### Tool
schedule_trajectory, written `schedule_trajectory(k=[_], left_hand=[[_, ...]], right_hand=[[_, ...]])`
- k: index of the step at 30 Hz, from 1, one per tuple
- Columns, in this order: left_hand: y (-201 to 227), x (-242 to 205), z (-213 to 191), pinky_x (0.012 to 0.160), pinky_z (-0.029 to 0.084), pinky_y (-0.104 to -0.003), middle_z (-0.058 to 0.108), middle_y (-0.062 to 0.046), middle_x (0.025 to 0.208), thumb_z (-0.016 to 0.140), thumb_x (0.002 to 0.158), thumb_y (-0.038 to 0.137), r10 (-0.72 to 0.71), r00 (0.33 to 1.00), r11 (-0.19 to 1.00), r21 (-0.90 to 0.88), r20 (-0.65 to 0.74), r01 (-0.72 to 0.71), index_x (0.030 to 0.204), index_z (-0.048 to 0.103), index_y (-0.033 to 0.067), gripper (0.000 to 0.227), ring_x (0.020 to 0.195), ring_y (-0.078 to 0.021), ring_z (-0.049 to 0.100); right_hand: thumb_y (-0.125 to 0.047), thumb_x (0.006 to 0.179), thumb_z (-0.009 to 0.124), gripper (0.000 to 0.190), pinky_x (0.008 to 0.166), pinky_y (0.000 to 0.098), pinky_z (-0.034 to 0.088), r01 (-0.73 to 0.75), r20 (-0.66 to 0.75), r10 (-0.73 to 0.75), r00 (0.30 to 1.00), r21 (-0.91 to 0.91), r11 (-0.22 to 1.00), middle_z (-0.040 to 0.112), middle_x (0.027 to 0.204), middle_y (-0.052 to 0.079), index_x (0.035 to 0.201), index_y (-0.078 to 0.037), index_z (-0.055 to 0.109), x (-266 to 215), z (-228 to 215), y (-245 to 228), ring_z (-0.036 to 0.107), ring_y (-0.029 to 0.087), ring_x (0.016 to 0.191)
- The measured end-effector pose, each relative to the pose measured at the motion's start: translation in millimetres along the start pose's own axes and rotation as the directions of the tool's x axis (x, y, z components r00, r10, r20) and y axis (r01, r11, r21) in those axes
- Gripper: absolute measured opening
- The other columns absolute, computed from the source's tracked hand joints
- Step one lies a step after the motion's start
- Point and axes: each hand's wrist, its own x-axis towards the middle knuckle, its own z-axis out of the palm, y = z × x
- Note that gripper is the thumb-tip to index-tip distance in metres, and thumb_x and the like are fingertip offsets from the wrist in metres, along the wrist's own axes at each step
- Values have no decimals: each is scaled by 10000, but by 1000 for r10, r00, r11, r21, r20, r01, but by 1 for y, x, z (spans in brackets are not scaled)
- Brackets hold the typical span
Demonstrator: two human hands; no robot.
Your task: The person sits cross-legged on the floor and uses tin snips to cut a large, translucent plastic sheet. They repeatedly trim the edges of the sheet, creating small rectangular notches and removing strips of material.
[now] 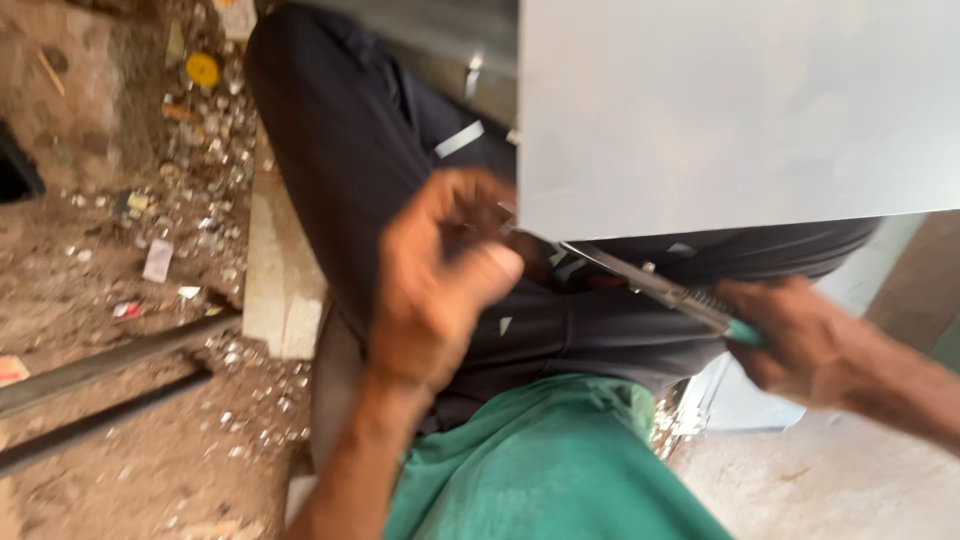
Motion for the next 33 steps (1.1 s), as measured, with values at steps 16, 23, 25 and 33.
schedule_trajectory(k=[16,23,25,33], left_hand=[[-58,-16,115,750,436,-289,599,-36,874,616,1059,267,-146,988,959,-253,-56,127,977,575,8,275,808,-148,565],[-76,-23,94,789,588,-285,756,-66,1004,625,1042,275,-217,975,927,-320,-35,195,1144,702,-16,318,933,-178,757],[-45,-34,57,763,572,-270,763,-82,977,659,1059,224,-92,984,974,-218,-152,58,1151,728,-28,277,870,-142,700],[-29,-20,56,807,610,-242,787,-109,935,732,950,29,-201,979,972,-135,-43,193,1052,764,-40,127,833,-131,751]], right_hand=[[-57,795,579,115,565,401,505,152,-243,77,967,793,590,632,593,91,787,15,668,15,221,54,580,195,550],[-6,613,488,469,740,406,515,359,-339,-172,925,633,685,662,858,123,1066,-41,604,-21,159,9,604,200,830],[-25,595,487,519,755,410,510,466,-381,-272,884,670,577,666,895,123,1106,-38,575,-22,141,-6,606,208,832],[-76,586,500,413,705,375,450,437,-345,-272,898,766,471,572,804,88,991,-31,571,-26,122,-61,516,222,750]])
